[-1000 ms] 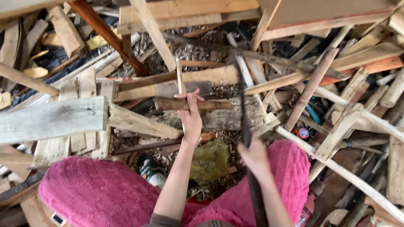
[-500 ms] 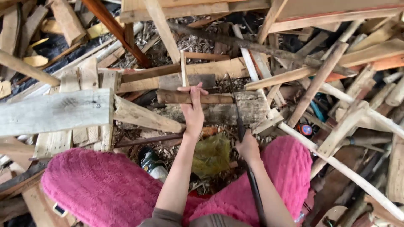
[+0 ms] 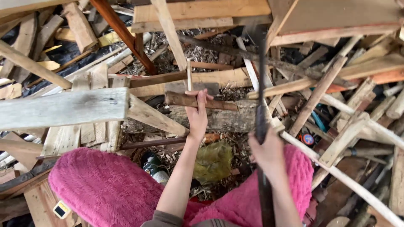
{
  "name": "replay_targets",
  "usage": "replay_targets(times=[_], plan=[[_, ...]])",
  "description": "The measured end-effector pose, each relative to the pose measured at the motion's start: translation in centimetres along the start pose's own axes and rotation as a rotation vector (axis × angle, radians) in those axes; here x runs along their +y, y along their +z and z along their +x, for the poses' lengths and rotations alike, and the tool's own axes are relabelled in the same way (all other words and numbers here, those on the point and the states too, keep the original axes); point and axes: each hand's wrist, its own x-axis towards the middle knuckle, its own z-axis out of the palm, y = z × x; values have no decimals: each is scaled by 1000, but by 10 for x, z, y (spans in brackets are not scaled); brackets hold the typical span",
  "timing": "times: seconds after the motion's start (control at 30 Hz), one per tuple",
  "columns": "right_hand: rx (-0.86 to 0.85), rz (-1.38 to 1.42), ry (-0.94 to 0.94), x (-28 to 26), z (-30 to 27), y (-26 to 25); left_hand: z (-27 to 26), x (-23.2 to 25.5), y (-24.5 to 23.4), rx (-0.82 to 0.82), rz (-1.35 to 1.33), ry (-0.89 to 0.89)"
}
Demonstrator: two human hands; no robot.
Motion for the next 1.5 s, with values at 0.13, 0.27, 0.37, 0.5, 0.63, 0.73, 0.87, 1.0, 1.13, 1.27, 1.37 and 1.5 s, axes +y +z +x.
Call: replay_targets(times=[0.13,0.27,0.37,0.5,0.63,0.73,0.87,1.0,1.13,1.27,1.37,1.5], plan=[[113,111,-66,-40,-33,-34,3,9,8,-22,-28,-8],[-102,-179,93,-8,-4,23,2,14,16,35,-4,-32],[-213,-213,238,141,102,93,1,21,19,-2,23,-53],[-237,-82,237,114,84,77,1,8,11,-20,-9,-33],[-505,658,162,115,69,58,-12,5,12,55,-93,-185],[-720,1033,240,127,77,58,-22,-4,23,193,-206,-209],[-748,1208,275,144,87,61,-36,-4,37,348,-331,-198],[-815,1285,261,157,102,59,-38,-8,39,348,-304,-160],[-811,1254,261,158,100,61,-38,-2,32,345,-315,-159],[-816,1317,267,166,107,62,-46,23,33,248,-93,-308],[-841,1348,277,175,119,66,-62,34,45,152,6,-45],[-808,1289,258,201,138,82,-93,33,71,-28,-110,-147]])
